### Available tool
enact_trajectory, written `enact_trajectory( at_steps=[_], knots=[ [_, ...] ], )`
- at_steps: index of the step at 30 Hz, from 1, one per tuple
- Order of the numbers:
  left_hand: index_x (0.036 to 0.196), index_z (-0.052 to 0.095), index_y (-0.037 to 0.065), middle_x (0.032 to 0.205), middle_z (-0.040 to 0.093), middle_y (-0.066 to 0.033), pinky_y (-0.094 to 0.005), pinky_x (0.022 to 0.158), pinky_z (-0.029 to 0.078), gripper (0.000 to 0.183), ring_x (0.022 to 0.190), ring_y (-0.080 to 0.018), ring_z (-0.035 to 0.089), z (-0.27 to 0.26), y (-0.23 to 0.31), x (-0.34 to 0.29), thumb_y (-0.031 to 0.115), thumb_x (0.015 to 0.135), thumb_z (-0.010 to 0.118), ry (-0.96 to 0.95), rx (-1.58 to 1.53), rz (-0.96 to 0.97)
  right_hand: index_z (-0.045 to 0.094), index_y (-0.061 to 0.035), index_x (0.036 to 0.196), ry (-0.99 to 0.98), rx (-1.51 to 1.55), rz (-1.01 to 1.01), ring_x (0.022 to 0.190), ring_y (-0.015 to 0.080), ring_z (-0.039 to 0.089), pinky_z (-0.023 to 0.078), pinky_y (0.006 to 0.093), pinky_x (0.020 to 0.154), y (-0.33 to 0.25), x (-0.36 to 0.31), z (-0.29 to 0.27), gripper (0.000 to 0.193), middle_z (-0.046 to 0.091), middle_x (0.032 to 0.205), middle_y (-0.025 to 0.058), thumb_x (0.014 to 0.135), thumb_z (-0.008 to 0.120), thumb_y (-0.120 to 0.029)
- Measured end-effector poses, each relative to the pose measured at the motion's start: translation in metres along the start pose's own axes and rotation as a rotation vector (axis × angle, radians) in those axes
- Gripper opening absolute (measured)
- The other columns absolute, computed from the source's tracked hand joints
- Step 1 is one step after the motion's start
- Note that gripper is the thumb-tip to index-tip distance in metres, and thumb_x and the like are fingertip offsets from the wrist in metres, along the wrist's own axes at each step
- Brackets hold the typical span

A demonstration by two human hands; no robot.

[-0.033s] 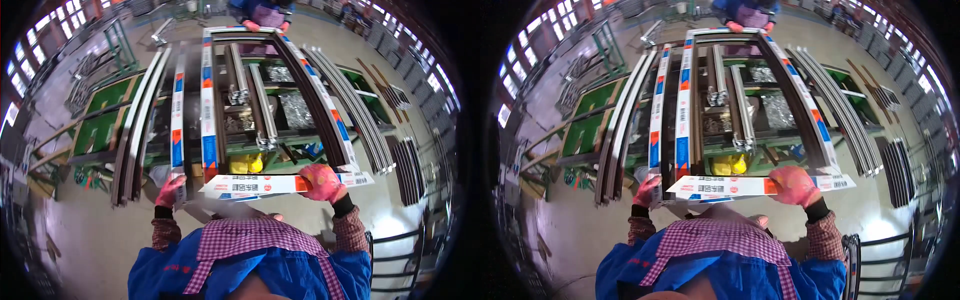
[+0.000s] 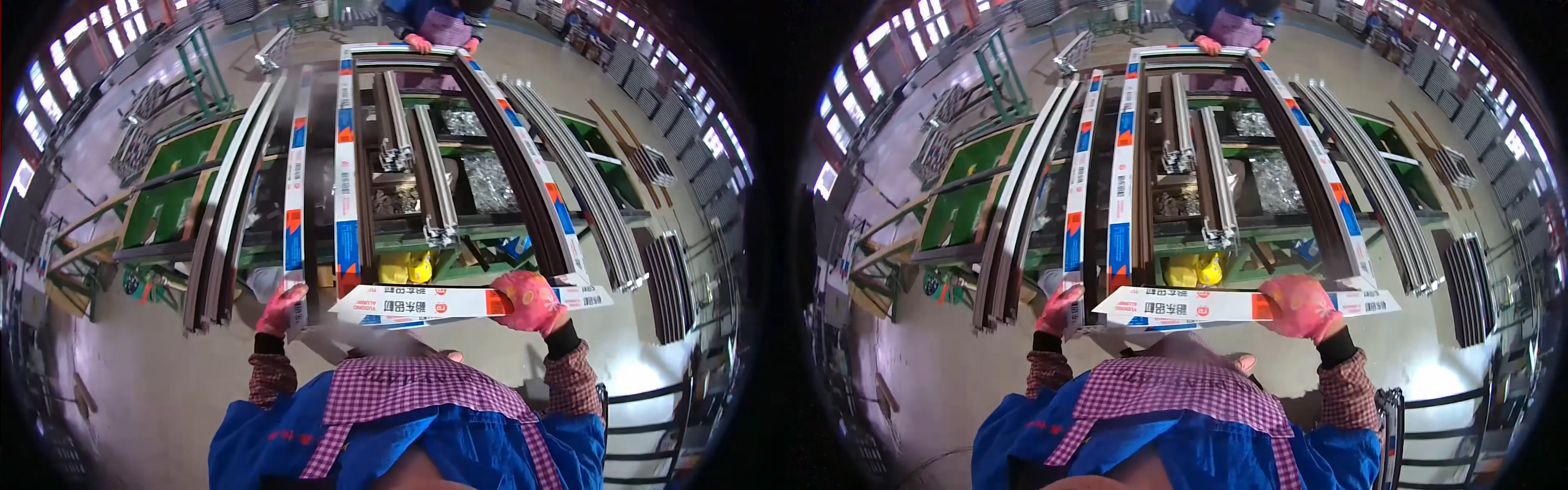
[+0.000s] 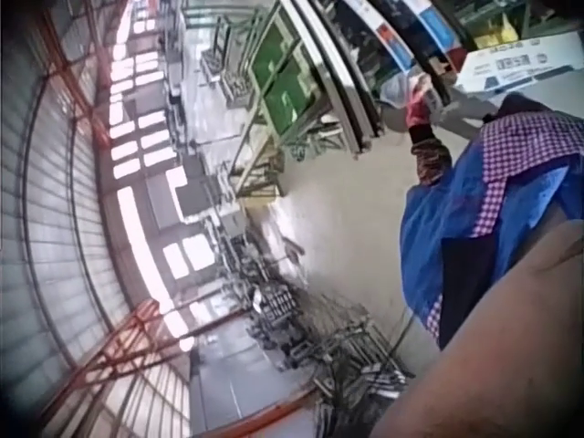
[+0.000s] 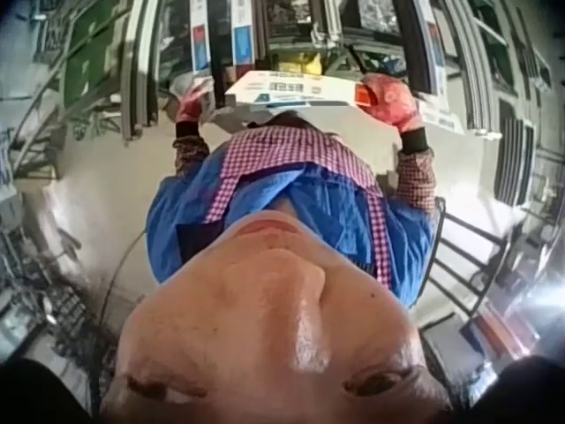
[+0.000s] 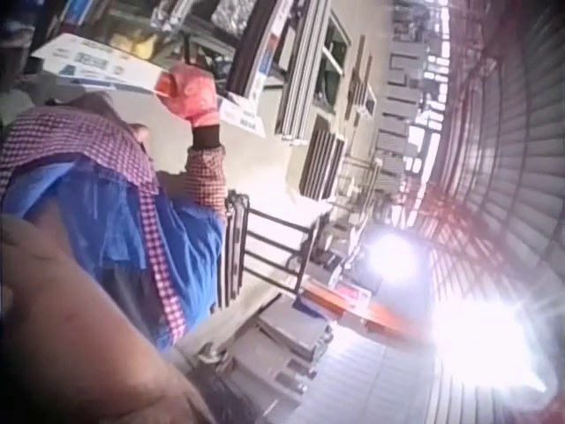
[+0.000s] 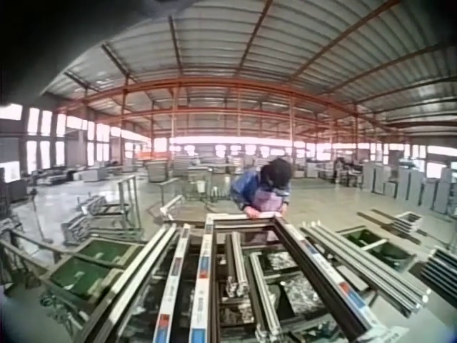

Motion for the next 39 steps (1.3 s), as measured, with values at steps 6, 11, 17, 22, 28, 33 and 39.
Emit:
enact_trajectory(
  at_steps=[6,11,17,22,28,33,39],
  knots=[
    [0.124,0.054,-0.001,0.118,0.063,-0.0099,-0.0282,0.099,0.043,0.038,0.109,-0.0161,0.06,0.007,-0.026,-0.018,0.017,0.091,0.062,0.084,-0.595,-0.286,0.063,-0.0079,0.097,-0.032,0.034,0.036,0.083,0.0344,0.061,0.049,0.0443,0.072,0.001,0.007,0.004,0.043,0.063,0.085,0.0144,0.064,0.076,-0.031],
    [0.124,0.054,-0.001,0.119,0.063,-0.0106,-0.0284,0.097,0.044,0.037,0.111,-0.0165,0.06,0.008,-0.04,-0.02,0.013,0.091,0.06,0.141,-0.704,-0.228,0.062,-0.0091,0.1,-0.016,0.094,-0.011,0.083,0.0353,0.061,0.049,0.0455,0.072,0.003,0.011,0.0,0.045,0.062,0.082,0.0149,0.062,0.073,-0.03],
    [0.126,0.055,0.003,0.126,0.058,-0.0103,-0.0289,0.102,0.043,0.034,0.114,-0.0197,0.058,0.002,-0.038,-0.021,0.006,0.092,0.051,-0.014,-0.284,-0.195,0.063,-0.0077,0.098,-0.005,0.154,0.033,0.084,0.0358,0.062,0.049,0.0444,0.072,0.004,0.006,-0.001,0.045,0.064,0.086,0.0167,0.06,0.075,-0.029],
    [0.124,0.06,0.01,0.126,0.059,-0.0072,-0.0286,0.104,0.042,0.035,0.118,-0.0202,0.055,0.0,-0.025,-0.017,0.001,0.093,0.046,-0.033,-0.181,-0.118,0.062,-0.007,0.095,-0.009,0.172,0.026,0.084,0.0362,0.061,0.049,0.044,0.072,0.005,0.005,0.0,0.043,0.064,0.085,0.0167,0.06,0.075,-0.028],
    [0.132,0.05,0.004,0.132,0.055,-0.008,-0.0295,0.107,0.038,0.039,0.122,-0.0198,0.052,0.004,-0.032,-0.016,0.001,0.094,0.041,-0.014,-0.725,-0.506,0.062,-0.0076,0.096,0.006,0.115,-0.048,0.079,0.0346,0.061,0.048,0.0455,0.069,-0.001,0.01,-0.004,0.039,0.062,0.082,0.0159,0.065,0.072,-0.029],
    [0.129,0.054,0.008,0.131,0.057,-0.0067,-0.0321,0.115,0.027,0.046,0.125,-0.0183,0.049,0.011,-0.049,-0.025,-0.003,0.086,0.042,-0.047,-0.414,-0.312,0.063,-0.0074,0.094,0.051,0.06,-0.025,0.08,0.034,0.062,0.05,0.0424,0.071,0.001,0.007,0.004,0.039,0.064,0.083,0.0138,0.066,0.075,-0.033],
    [0.123,0.057,0.002,0.129,0.058,-0.0081,-0.031,0.109,0.033,0.032,0.118,-0.0175,0.054,0.003,-0.035,-0.024,0.009,0.094,0.047,-0.076,-0.128,-0.203,0.063,-0.0072,0.095,0.051,0.058,-0.034,0.082,0.0325,0.062,0.05,0.0407,0.072,0.001,0.008,0.006,0.041,0.064,0.085,0.0123,0.066,0.076,-0.033]
  ],
)
Point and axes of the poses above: each hand's wrist, its own x-axis towards the middle knuckle, its own z-axis out of the palm, y = z × x, the point moved 2 cm from there along x, towards the middle knuckle
